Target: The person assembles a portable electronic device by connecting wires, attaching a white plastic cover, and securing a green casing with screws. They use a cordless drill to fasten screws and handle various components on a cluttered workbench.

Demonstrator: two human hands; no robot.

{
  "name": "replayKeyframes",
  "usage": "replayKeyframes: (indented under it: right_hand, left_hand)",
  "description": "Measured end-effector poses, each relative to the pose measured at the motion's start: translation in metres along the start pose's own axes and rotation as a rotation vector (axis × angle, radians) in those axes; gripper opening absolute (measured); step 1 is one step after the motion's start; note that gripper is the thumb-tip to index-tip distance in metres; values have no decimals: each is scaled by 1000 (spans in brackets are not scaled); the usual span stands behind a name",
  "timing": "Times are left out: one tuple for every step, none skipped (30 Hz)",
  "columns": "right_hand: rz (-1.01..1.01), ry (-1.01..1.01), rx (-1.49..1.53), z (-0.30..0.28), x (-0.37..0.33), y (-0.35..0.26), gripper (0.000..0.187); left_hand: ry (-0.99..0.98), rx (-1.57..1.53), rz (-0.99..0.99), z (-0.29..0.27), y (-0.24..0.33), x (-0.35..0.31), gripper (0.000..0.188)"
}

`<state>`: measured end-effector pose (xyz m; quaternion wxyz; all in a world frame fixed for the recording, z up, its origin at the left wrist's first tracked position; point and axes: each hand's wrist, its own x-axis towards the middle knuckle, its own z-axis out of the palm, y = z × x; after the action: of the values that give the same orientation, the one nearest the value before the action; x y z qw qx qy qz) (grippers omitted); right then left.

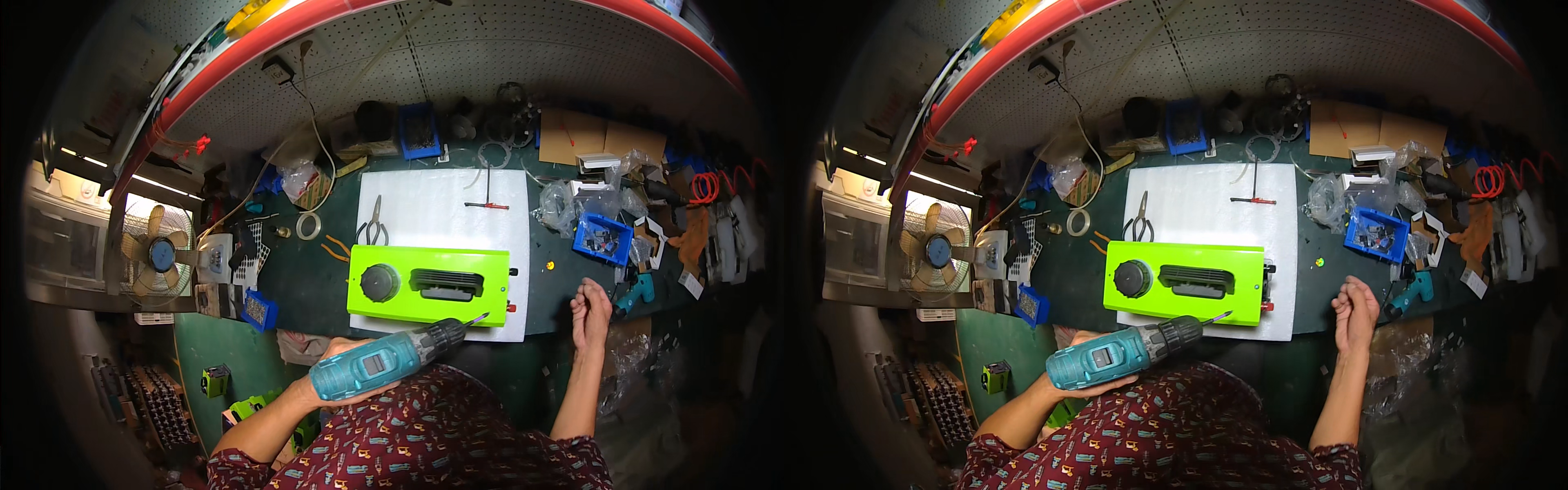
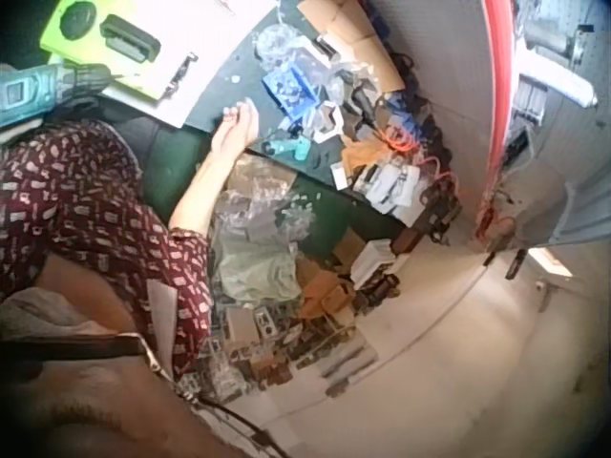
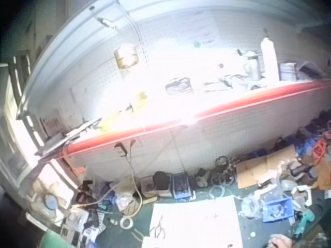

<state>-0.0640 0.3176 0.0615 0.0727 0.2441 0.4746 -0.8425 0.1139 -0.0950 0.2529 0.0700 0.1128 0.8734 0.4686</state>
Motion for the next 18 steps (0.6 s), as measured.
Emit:
replayKeyframes:
  right_hand:
    - [-5,-65,11,24,-28,-4,15]
    - [10,-128,4,46,-56,-3,16]
    - [17,-211,9,66,-82,2,17]
    - [14,-309,10,85,-104,11,17]
    - [9,-377,8,106,-124,18,17]
    - [-1,-424,29,124,-140,28,16]
    - [5,-442,46,143,-154,37,18]
    - [10,-443,23,160,-168,47,19]
    - [17,-444,1,176,-181,56,20]
    - [15,-438,0,190,-190,65,20]
    - [16,-427,0,202,-198,74,21]
    - [17,-435,-20,212,-205,82,21]
    - [3,-453,-58,219,-211,89,22]
    - [24,-471,-85,226,-217,93,22]
    - [46,-488,-111,231,-223,96,22]
    - [64,-504,-133,236,-229,100,23]
    - [82,-520,-156,240,-233,102,23]
    - [100,-535,-179,243,-238,104,23]
  left_hand:
    - [-3,-32,13,-3,-8,-2,33]
    - [-45,-71,45,-9,-19,-6,41]
    - [-59,-113,73,-15,-31,-9,42]
    - [-67,-158,100,-20,-44,-13,43]
    - [-76,-206,130,-25,-55,-18,44]
    - [-68,-308,77,-29,-61,-21,46]
    - [-84,-314,53,-33,-76,-30,46]
    - [-118,-318,74,-42,-83,-34,44]
    - [-150,-321,96,-52,-89,-38,41]
    - [-154,-341,131,-60,-102,-46,40]
    - [-161,-362,162,-69,-117,-56,39]
    - [-168,-383,192,-76,-129,-63,37]
    - [-88,-368,316,-84,-135,-65,36]
    - [-119,-410,262,-92,-144,-73,38]
    - [-153,-452,208,-100,-155,-81,39]
    - [-150,-434,209,-109,-161,-88,38]
    - [-148,-416,211,-117,-165,-94,37]
    - [-146,-399,212,-123,-168,-98,36]
